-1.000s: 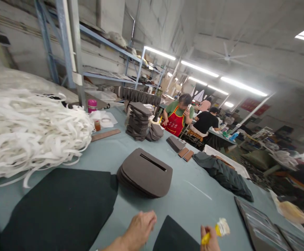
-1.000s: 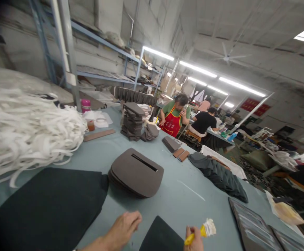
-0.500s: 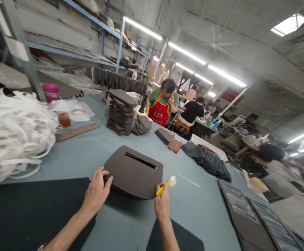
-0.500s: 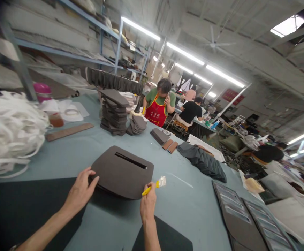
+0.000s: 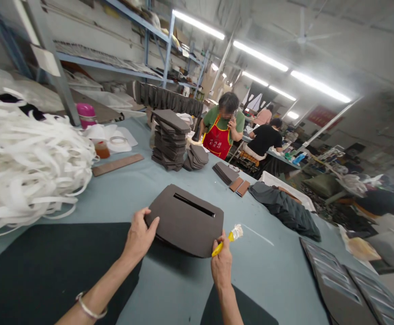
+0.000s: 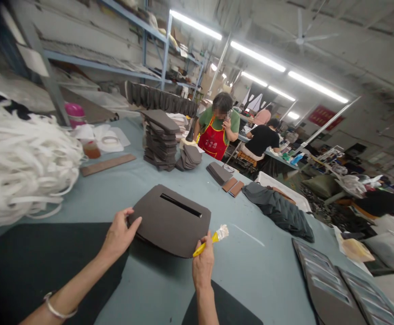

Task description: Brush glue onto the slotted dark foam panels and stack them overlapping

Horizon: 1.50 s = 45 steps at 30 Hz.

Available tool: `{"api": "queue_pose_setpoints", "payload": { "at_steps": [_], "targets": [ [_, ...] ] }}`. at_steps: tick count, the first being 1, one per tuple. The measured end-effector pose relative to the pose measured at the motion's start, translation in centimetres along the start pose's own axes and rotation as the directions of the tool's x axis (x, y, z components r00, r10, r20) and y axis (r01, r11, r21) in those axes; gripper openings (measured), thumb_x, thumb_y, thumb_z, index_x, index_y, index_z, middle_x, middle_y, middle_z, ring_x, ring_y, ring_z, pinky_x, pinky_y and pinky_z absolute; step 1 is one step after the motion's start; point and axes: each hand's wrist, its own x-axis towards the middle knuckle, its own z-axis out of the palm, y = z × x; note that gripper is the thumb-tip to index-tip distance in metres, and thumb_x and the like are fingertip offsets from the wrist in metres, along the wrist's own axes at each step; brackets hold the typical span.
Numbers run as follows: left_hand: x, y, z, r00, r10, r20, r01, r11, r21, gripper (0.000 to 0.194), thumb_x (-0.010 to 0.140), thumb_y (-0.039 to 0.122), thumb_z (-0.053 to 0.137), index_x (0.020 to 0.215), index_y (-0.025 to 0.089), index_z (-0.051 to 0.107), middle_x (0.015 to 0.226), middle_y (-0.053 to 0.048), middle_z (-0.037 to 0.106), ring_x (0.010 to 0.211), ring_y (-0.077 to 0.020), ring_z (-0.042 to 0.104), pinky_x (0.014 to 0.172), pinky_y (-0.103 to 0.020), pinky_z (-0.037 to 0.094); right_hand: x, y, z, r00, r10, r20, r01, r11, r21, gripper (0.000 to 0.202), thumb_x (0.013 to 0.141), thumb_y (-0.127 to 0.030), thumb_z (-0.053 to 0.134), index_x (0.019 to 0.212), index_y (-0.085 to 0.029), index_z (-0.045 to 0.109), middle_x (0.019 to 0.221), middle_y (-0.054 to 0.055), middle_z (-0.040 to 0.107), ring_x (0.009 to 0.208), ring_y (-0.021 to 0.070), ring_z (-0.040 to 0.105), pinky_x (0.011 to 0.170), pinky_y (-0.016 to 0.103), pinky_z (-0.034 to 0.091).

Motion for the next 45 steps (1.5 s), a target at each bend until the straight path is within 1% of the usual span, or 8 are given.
{"api": "queue_pose_setpoints", "payload": {
  "at_steps": [10, 15, 20, 26, 32, 37, 40, 45],
  "targets": [
    [0.0, -0.1, 0.2, 0.998, 0.041, -0.041, -0.040, 0.999, 0.018, 0.028, 0.079, 0.034, 0.055, 0.102, 0.020, 0.048, 0.107, -0.009, 0.050, 0.111, -0.0267, 0.050, 0.100, -0.049, 0.042, 0.2, 1.4, 0.9, 1.000, -0.003, 0.000, 0.003, 0.999, -0.037, 0.034, 0.085, -0.052, 0.045, 0.096, -0.021, 0.050, 0.128, 0.018, 0.055, 0.116, 0.0262, 0.054, 0.090, 0.038, 0.044],
    [-0.5, 1.9, -1.0, 0.990, 0.088, -0.110, -0.069, 0.983, 0.170, 0.036, 0.081, 0.038, 0.056, 0.109, 0.017, 0.049, 0.114, -0.014, 0.050, 0.114, -0.0305, 0.047, 0.095, -0.051, 0.043, 2.0, -1.0, -1.6, 0.994, -0.032, -0.107, 0.021, 0.995, -0.099, 0.040, 0.086, -0.054, 0.046, 0.103, -0.018, 0.055, 0.110, 0.014, 0.061, 0.105, 0.0255, 0.057, 0.092, 0.041, 0.041],
    [-4.9, 6.6, -1.1, 0.941, 0.262, 0.215, -0.308, 0.926, 0.220, 0.026, 0.088, 0.030, 0.047, 0.111, 0.022, 0.054, 0.116, -0.009, 0.057, 0.113, -0.0258, 0.050, 0.095, -0.046, 0.042, 4.8, -8.1, -2.5, 0.995, -0.080, -0.055, 0.085, 0.993, 0.084, 0.042, 0.090, -0.050, 0.042, 0.114, -0.019, 0.057, 0.092, 0.006, 0.061, 0.078, 0.0172, 0.060, 0.076, 0.034, 0.047],
    [-8.2, 6.8, 1.9, 0.865, 0.340, 0.369, -0.459, 0.833, 0.309, 0.038, 0.083, 0.035, 0.055, 0.120, 0.025, 0.055, 0.128, -0.007, 0.058, 0.126, -0.0281, 0.044, 0.106, -0.050, 0.035, 6.8, -15.7, 4.7, 0.942, 0.009, 0.337, -0.165, 0.884, 0.437, 0.033, 0.077, -0.045, 0.062, 0.094, -0.017, 0.061, 0.056, -0.005, 0.055, 0.048, 0.0111, 0.051, 0.049, 0.024, 0.043],
    [-7.8, 5.2, 2.4, 0.846, 0.381, 0.372, -0.509, 0.785, 0.354, 0.039, 0.083, 0.032, 0.054, 0.121, 0.027, 0.054, 0.127, -0.002, 0.059, 0.125, -0.0240, 0.047, 0.105, -0.045, 0.036, 7.5, -17.2, 12.1, 0.819, -0.097, 0.566, -0.188, 0.886, 0.424, 0.027, 0.074, -0.042, 0.064, 0.086, -0.017, 0.063, 0.059, -0.004, 0.059, 0.046, 0.0100, 0.053, 0.045, 0.021, 0.042],
    [-7.7, 5.1, 2.7, 0.856, 0.401, 0.326, -0.509, 0.764, 0.396, 0.034, 0.083, 0.032, 0.052, 0.117, 0.029, 0.058, 0.125, 0.000, 0.061, 0.122, -0.0230, 0.049, 0.103, -0.044, 0.036, 11.1, -16.4, 15.4, 0.961, -0.032, 0.276, -0.057, 0.950, 0.308, 0.030, 0.076, -0.046, 0.059, 0.085, -0.017, 0.064, 0.057, -0.003, 0.062, 0.048, 0.0129, 0.058, 0.051, 0.023, 0.045],
    [-7.7, 5.5, 2.7, 0.863, 0.401, 0.307, -0.500, 0.763, 0.409, 0.032, 0.084, 0.032, 0.052, 0.114, 0.029, 0.060, 0.123, -0.001, 0.063, 0.121, -0.0228, 0.050, 0.102, -0.044, 0.036, 12.8, -15.3, 16.0, 0.992, -0.008, 0.129, -0.027, 0.964, 0.266, 0.032, 0.078, -0.048, 0.056, 0.081, -0.018, 0.063, 0.055, -0.002, 0.062, 0.048, 0.0135, 0.059, 0.054, 0.024, 0.046],
    [-7.5, 6.4, 2.2, 0.865, 0.368, 0.341, -0.486, 0.782, 0.389, 0.033, 0.085, 0.029, 0.052, 0.116, 0.030, 0.061, 0.125, -0.002, 0.062, 0.122, -0.0233, 0.050, 0.103, -0.045, 0.035, 13.4, -9.5, 10.3, 0.996, 0.086, -0.004, -0.084, 0.981, 0.177, 0.032, 0.078, -0.049, 0.055, 0.075, -0.019, 0.063, 0.050, -0.002, 0.061, 0.047, 0.0152, 0.060, 0.054, 0.025, 0.047]
  ]
}}
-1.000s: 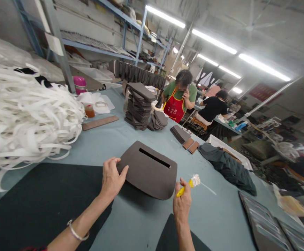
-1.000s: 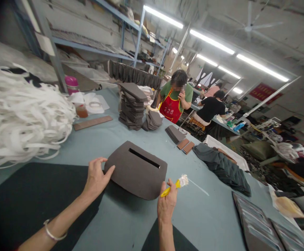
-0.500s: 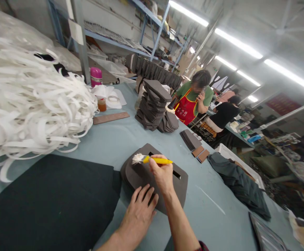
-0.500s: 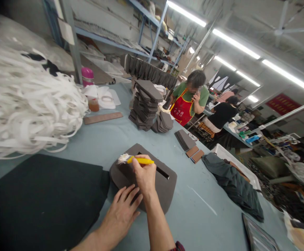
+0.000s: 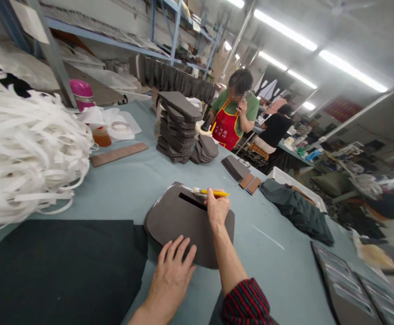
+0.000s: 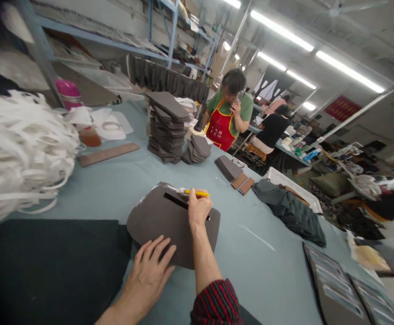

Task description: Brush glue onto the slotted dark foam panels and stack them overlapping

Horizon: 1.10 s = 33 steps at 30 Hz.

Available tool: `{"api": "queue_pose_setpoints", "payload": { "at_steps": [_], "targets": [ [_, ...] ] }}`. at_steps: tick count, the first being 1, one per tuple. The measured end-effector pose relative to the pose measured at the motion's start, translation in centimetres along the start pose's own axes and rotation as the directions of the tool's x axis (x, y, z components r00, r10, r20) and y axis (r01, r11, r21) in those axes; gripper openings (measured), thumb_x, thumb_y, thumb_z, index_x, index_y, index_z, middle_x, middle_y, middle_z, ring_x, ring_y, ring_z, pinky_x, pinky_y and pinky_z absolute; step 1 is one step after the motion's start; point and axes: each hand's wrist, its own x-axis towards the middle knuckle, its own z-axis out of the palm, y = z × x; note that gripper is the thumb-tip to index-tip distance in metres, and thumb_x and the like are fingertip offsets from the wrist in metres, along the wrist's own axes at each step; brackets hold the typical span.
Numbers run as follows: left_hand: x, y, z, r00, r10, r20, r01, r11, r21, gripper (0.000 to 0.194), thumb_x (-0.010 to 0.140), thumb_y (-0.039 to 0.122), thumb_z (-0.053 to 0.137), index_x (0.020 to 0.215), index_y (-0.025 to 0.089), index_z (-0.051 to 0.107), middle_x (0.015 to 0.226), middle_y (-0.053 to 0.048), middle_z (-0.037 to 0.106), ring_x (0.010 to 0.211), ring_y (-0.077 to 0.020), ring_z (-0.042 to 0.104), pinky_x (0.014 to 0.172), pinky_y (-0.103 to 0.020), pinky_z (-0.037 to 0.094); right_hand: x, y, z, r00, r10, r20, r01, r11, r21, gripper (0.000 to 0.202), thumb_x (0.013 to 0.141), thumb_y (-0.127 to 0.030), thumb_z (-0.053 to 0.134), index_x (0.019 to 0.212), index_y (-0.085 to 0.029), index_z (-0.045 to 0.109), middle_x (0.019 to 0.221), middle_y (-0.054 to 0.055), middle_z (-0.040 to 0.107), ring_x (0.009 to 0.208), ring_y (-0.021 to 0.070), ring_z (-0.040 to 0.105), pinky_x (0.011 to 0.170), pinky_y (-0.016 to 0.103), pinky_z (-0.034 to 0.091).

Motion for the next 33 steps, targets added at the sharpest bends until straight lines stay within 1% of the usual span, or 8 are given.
{"api": "queue_pose_setpoints", "payload": {
  "at_steps": [6, 10, 18, 22, 25, 27, 30, 33],
  "targets": [
    [-0.2, 0.4, -0.4, 0.999, 0.009, 0.045, -0.007, 0.999, -0.046, 0.035, 0.087, 0.035, 0.050, 0.120, 0.026, 0.059, 0.128, -0.008, 0.059, 0.126, -0.0280, 0.045, 0.106, -0.049, 0.031, 0.1, 5.8, -12.7, 0.921, 0.185, -0.344, -0.206, 0.978, -0.025, 0.026, 0.074, -0.044, 0.059, 0.071, -0.018, 0.059, 0.051, -0.002, 0.062, 0.046, 0.0157, 0.060, 0.050, 0.024, 0.045],
    [-0.2, 0.2, -0.3, 0.997, 0.053, 0.062, -0.050, 0.998, -0.042, 0.037, 0.087, 0.032, 0.049, 0.123, 0.024, 0.056, 0.130, -0.011, 0.056, 0.128, -0.0302, 0.043, 0.105, -0.051, 0.031, -2.3, 5.8, -14.9, 0.906, 0.247, -0.345, -0.245, 0.968, 0.048, 0.026, 0.074, -0.043, 0.058, 0.070, -0.018, 0.057, 0.049, -0.003, 0.060, 0.043, 0.0146, 0.058, 0.047, 0.023, 0.044],
    [0.0, 0.1, -1.5, 0.992, 0.037, 0.123, -0.009, 0.976, -0.220, 0.037, 0.087, 0.035, 0.048, 0.121, 0.023, 0.055, 0.129, -0.013, 0.056, 0.128, -0.0307, 0.043, 0.106, -0.053, 0.029, -15.2, 3.3, -18.8, 0.901, 0.325, -0.289, -0.310, 0.946, 0.096, 0.031, 0.076, -0.043, 0.062, 0.062, -0.021, 0.048, 0.036, -0.008, 0.046, 0.035, 0.0103, 0.043, 0.044, 0.022, 0.037],
    [3.5, -3.0, -4.3, 0.962, -0.112, 0.250, 0.233, 0.813, -0.534, 0.037, 0.090, 0.046, 0.039, 0.115, 0.022, 0.054, 0.118, -0.008, 0.064, 0.113, -0.0225, 0.056, 0.100, -0.042, 0.040, -16.4, -0.6, -15.2, 0.963, 0.213, -0.167, -0.188, 0.970, 0.152, 0.026, 0.078, -0.042, 0.063, 0.068, -0.019, 0.056, 0.045, -0.007, 0.049, 0.038, 0.0094, 0.044, 0.042, 0.022, 0.037],
    [7.3, -7.2, -6.5, 0.919, -0.265, 0.292, 0.395, 0.633, -0.666, 0.045, 0.089, 0.054, 0.035, 0.115, 0.021, 0.052, 0.110, -0.007, 0.068, 0.107, -0.0210, 0.060, 0.096, -0.039, 0.043, -16.8, -3.5, -8.9, 0.987, 0.108, 0.119, -0.131, 0.970, 0.205, 0.021, 0.080, -0.040, 0.061, 0.076, -0.019, 0.065, 0.063, -0.001, 0.063, 0.049, 0.0113, 0.055, 0.048, 0.023, 0.044],
    [9.3, -9.7, -7.3, 0.911, -0.258, 0.321, 0.411, 0.554, -0.724, 0.050, 0.088, 0.057, 0.032, 0.115, 0.019, 0.050, 0.104, -0.008, 0.070, 0.102, -0.0210, 0.063, 0.096, -0.040, 0.043, -17.4, -4.9, -4.4, 0.966, 0.000, 0.260, -0.069, 0.964, 0.258, 0.019, 0.081, -0.038, 0.060, 0.082, -0.021, 0.068, 0.076, 0.001, 0.068, 0.061, 0.0137, 0.062, 0.058, 0.025, 0.051],
    [10.5, -11.8, -7.1, 0.889, -0.201, 0.412, 0.447, 0.582, -0.680, 0.055, 0.087, 0.060, 0.029, 0.113, 0.016, 0.051, 0.099, -0.009, 0.071, 0.098, -0.0221, 0.064, 0.096, -0.042, 0.043, -18.3, -5.4, -0.4, 0.928, -0.171, 0.330, 0.059, 0.944, 0.324, 0.016, 0.082, -0.036, 0.060, 0.088, -0.023, 0.069, 0.086, 0.002, 0.071, 0.074, 0.0161, 0.066, 0.073, 0.028, 0.054],
    [10.0, -12.3, -6.4, 0.867, -0.213, 0.451, 0.453, 0.714, -0.534, 0.055, 0.087, 0.061, 0.027, 0.109, 0.018, 0.055, 0.101, -0.008, 0.071, 0.105, -0.0240, 0.060, 0.100, -0.043, 0.038, -19.3, -3.7, -1.8, 0.933, -0.184, 0.308, 0.094, 0.954, 0.284, 0.015, 0.082, -0.034, 0.061, 0.089, -0.024, 0.069, 0.088, 0.003, 0.071, 0.076, 0.0168, 0.067, 0.075, 0.030, 0.054]
  ]
}}
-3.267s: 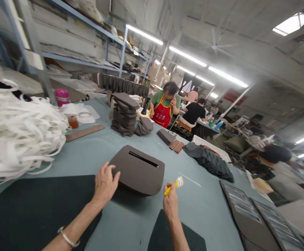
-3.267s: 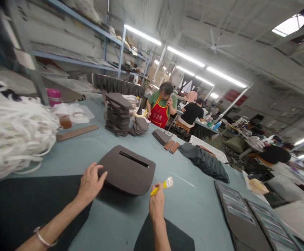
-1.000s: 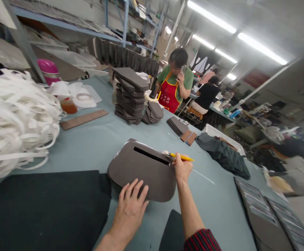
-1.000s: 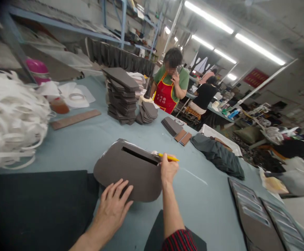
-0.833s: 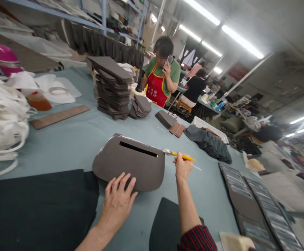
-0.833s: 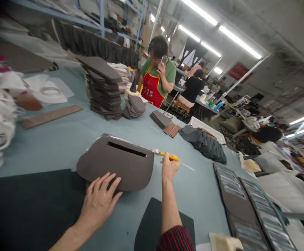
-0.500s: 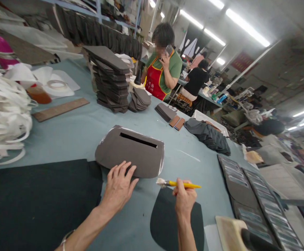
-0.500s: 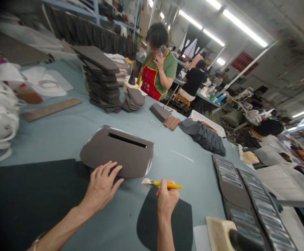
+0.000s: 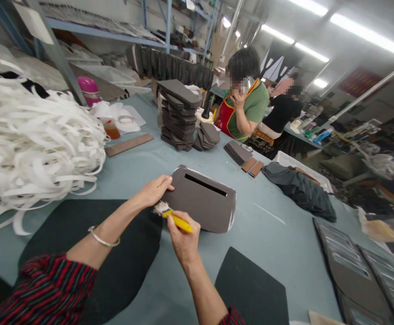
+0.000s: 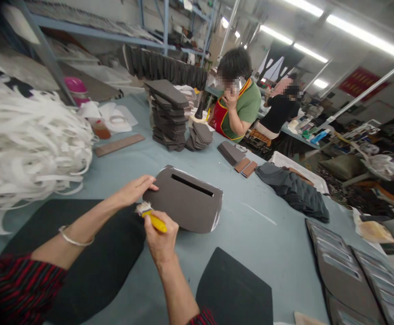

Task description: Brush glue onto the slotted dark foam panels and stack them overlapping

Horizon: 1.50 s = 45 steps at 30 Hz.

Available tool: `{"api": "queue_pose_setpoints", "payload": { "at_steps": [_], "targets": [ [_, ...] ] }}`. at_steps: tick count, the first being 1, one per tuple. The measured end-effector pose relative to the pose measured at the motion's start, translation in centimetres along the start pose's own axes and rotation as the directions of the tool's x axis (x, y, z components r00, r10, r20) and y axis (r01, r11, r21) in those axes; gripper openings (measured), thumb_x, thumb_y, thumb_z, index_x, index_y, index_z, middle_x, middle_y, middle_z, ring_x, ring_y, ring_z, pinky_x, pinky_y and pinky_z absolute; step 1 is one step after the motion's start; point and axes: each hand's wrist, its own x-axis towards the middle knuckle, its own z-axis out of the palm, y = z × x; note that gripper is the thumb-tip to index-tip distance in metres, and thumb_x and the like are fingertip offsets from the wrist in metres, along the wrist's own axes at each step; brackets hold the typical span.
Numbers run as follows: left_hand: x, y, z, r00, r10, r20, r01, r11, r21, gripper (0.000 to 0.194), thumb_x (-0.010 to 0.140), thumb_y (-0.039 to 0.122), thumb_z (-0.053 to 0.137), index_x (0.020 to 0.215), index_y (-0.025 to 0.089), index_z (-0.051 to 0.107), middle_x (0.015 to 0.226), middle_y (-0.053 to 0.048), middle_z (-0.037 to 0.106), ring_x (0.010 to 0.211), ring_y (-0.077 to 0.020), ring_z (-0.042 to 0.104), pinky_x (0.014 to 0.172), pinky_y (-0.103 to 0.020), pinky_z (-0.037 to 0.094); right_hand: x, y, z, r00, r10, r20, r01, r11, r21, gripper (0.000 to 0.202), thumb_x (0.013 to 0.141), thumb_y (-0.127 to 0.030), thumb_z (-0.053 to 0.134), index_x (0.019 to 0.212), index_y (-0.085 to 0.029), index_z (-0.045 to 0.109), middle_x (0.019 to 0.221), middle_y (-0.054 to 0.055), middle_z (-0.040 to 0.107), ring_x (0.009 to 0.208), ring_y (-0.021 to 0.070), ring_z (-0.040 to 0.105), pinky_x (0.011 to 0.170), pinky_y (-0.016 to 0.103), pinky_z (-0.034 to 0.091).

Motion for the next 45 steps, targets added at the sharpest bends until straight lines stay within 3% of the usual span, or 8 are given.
{"api": "queue_pose_setpoints", "payload": {
  "at_steps": [6, 9, 19, 29, 33, 37, 39, 45],
  "targets": [
    [-0.5, -0.5, 0.7, 1.000, -0.014, -0.017, 0.015, 0.998, 0.067, 0.053, 0.087, 0.058, 0.025, 0.112, 0.022, 0.055, 0.108, -0.004, 0.070, 0.111, -0.0232, 0.056, 0.102, -0.040, 0.036, -6.8, 2.5, -13.3, 0.900, 0.172, -0.400, -0.271, 0.940, -0.206, 0.021, 0.080, -0.037, 0.064, 0.089, -0.019, 0.067, 0.070, 0.003, 0.068, 0.056, 0.0158, 0.063, 0.056, 0.027, 0.052],
    [-0.2, -0.4, 1.0, 0.999, -0.037, -0.033, 0.040, 0.994, 0.103, 0.053, 0.087, 0.057, 0.025, 0.111, 0.022, 0.056, 0.107, -0.005, 0.071, 0.112, -0.0251, 0.055, 0.102, -0.041, 0.036, -8.0, 2.5, -16.6, 0.813, 0.154, -0.561, -0.345, 0.905, -0.251, 0.024, 0.079, -0.039, 0.065, 0.088, -0.017, 0.066, 0.065, 0.002, 0.066, 0.054, 0.0156, 0.062, 0.056, 0.026, 0.050],
    [-0.5, 0.0, 1.6, 0.999, -0.002, -0.054, 0.013, 0.978, 0.206, 0.048, 0.089, 0.055, 0.024, 0.108, 0.025, 0.057, 0.106, -0.005, 0.070, 0.110, -0.0258, 0.057, 0.098, -0.043, 0.037, -0.7, 0.2, -11.5, 0.869, 0.163, -0.468, -0.220, 0.973, -0.070, 0.024, 0.081, -0.040, 0.061, 0.088, -0.017, 0.066, 0.069, 0.001, 0.065, 0.054, 0.0131, 0.060, 0.056, 0.025, 0.050],
    [-3.6, 1.8, 9.5, 0.912, 0.396, -0.110, -0.225, 0.704, 0.673, 0.033, 0.086, 0.028, 0.046, 0.116, 0.024, 0.058, 0.126, -0.012, 0.058, 0.116, -0.0300, 0.049, 0.091, -0.048, 0.037, 12.8, 1.8, -2.0, 0.949, 0.228, -0.220, -0.220, 0.974, 0.059, 0.031, 0.077, -0.048, 0.057, 0.084, -0.020, 0.067, 0.063, -0.001, 0.065, 0.049, 0.0131, 0.061, 0.046, 0.022, 0.046],
    [-3.7, 1.5, 9.4, 0.912, 0.398, -0.101, -0.222, 0.685, 0.694, 0.033, 0.087, 0.029, 0.045, 0.118, 0.024, 0.056, 0.126, -0.010, 0.058, 0.115, -0.0292, 0.050, 0.091, -0.047, 0.037, 11.4, 3.4, -5.3, 0.915, 0.226, -0.333, -0.269, 0.959, -0.088, 0.033, 0.078, -0.049, 0.053, 0.082, -0.019, 0.067, 0.059, -0.002, 0.064, 0.047, 0.0133, 0.058, 0.047, 0.022, 0.043],
    [-3.6, 1.6, 9.3, 0.910, 0.400, -0.113, -0.220, 0.695, 0.685, 0.034, 0.087, 0.029, 0.045, 0.119, 0.025, 0.056, 0.126, -0.010, 0.057, 0.115, -0.0293, 0.049, 0.091, -0.047, 0.036, 9.3, 3.9, -12.3, 0.768, 0.060, -0.637, -0.374, 0.850, -0.371, 0.029, 0.079, -0.044, 0.052, 0.071, -0.019, 0.064, 0.055, -0.001, 0.061, 0.052, 0.0150, 0.056, 0.056, 0.025, 0.043],
    [-3.7, 1.6, 9.5, 0.910, 0.397, -0.122, -0.211, 0.694, 0.689, 0.034, 0.087, 0.028, 0.044, 0.119, 0.025, 0.056, 0.126, -0.011, 0.057, 0.116, -0.0296, 0.049, 0.091, -0.048, 0.036, 9.4, 3.4, -12.6, 0.744, 0.017, -0.668, -0.363, 0.849, -0.383, 0.027, 0.080, -0.042, 0.052, 0.070, -0.019, 0.063, 0.059, 0.000, 0.062, 0.055, 0.0150, 0.057, 0.060, 0.025, 0.043],
    [-3.7, 1.6, 9.7, 0.912, 0.397, -0.106, -0.204, 0.660, 0.723, 0.035, 0.088, 0.030, 0.043, 0.119, 0.023, 0.056, 0.127, -0.011, 0.057, 0.114, -0.0293, 0.050, 0.090, -0.046, 0.037, 12.9, 2.3, -2.5, 0.949, 0.033, -0.315, -0.085, 0.984, -0.154, 0.026, 0.083, -0.041, 0.050, 0.082, -0.021, 0.067, 0.070, -0.001, 0.067, 0.062, 0.0132, 0.062, 0.064, 0.022, 0.047]
  ]
}}
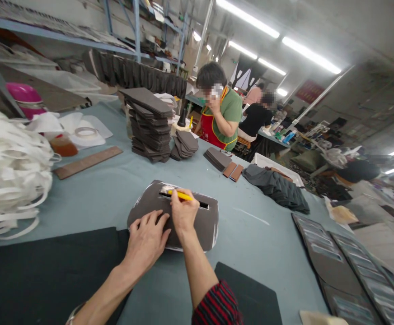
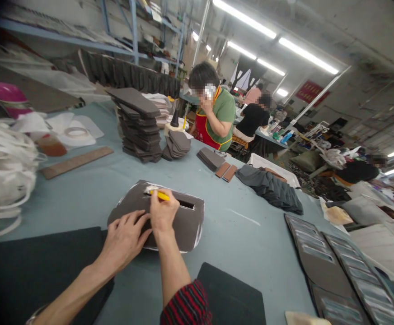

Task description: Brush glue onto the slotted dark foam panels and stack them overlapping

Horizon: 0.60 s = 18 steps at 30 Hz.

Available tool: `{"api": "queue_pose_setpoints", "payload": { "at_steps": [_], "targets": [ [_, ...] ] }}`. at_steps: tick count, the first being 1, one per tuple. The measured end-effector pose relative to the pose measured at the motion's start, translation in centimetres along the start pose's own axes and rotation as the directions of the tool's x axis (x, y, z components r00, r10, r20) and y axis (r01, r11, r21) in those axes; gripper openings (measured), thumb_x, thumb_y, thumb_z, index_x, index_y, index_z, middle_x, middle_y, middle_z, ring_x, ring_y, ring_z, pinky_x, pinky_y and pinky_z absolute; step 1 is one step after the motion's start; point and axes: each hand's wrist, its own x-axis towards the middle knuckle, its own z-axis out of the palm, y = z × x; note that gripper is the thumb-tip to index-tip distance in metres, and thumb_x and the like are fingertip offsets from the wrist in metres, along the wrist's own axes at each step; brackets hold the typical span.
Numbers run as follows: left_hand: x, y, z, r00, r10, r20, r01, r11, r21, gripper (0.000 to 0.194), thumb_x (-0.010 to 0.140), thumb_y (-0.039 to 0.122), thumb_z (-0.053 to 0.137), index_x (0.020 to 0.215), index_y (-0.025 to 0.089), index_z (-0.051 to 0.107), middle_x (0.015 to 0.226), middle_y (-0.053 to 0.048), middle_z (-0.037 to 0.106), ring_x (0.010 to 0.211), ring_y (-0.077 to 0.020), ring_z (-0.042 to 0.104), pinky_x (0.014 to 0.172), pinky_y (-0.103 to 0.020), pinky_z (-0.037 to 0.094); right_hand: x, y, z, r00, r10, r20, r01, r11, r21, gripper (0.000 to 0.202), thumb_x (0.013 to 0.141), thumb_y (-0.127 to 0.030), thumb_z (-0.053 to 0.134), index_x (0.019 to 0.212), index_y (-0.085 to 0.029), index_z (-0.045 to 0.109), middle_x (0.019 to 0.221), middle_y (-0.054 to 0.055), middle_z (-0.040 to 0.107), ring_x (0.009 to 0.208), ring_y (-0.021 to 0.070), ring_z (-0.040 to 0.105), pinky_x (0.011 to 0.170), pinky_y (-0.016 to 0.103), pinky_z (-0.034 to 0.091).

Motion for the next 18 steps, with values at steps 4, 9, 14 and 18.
{"api": "queue_pose_setpoints", "payload": {
  "at_steps": [4, 9, 14, 18],
  "targets": [
    [0.1, 0.1, 0.0, 1.000, -0.005, 0.021, 0.005, 1.000, 0.011, 0.035, 0.089, 0.033, 0.041, 0.120, 0.025, 0.055, 0.128, -0.010, 0.056, 0.114, -0.0288, 0.049, 0.088, -0.045, 0.037, 0.9, 1.8, -0.5, 0.999, 0.029, -0.040, -0.032, 0.997, -0.069, 0.025, 0.082, -0.041, 0.052, 0.077, -0.021, 0.067, 0.064, -0.001, 0.066, 0.059, 0.0131, 0.061, 0.060, 0.022, 0.046],
    [0.1, 0.5, 0.1, 0.999, -0.017, 0.030, 0.016, 1.000, 0.017, 0.036, 0.089, 0.034, 0.040, 0.120, 0.023, 0.056, 0.128, -0.010, 0.055, 0.115, -0.0291, 0.048, 0.089, -0.045, 0.036, 0.8, 4.7, -9.4, 0.947, 0.082, -0.310, -0.165, 0.954, -0.250, 0.027, 0.081, -0.040, 0.051, 0.071, -0.019, 0.065, 0.056, -0.001, 0.062, 0.053, 0.0143, 0.058, 0.056, 0.023, 0.042],
    [0.9, 0.5, -0.3, 0.995, -0.048, 0.092, 0.049, 0.999, 0.001, 0.033, 0.085, 0.034, 0.044, 0.112, 0.023, 0.059, 0.120, -0.011, 0.059, 0.107, -0.0306, 0.052, 0.086, -0.046, 0.038, -0.6, 5.8, -13.2, 0.918, 0.067, -0.390, -0.131, 0.981, -0.139, 0.029, 0.082, -0.041, 0.050, 0.081, -0.017, 0.067, 0.071, 0.002, 0.067, 0.059, 0.0134, 0.060, 0.061, 0.024, 0.046],
    [2.5, 1.3, -0.1, 0.984, -0.060, 0.169, 0.095, 0.973, -0.210, 0.030, 0.086, 0.027, 0.038, 0.104, 0.022, 0.061, 0.111, -0.009, 0.064, 0.104, -0.0267, 0.057, 0.087, -0.042, 0.042, -2.7, 7.5, -14.3, 0.906, 0.167, -0.389, -0.170, 0.985, 0.026, 0.041, 0.087, -0.045, 0.045, 0.109, -0.015, 0.063, 0.085, 0.005, 0.067, 0.063, 0.0134, 0.061, 0.062, 0.026, 0.049]
  ]
}}
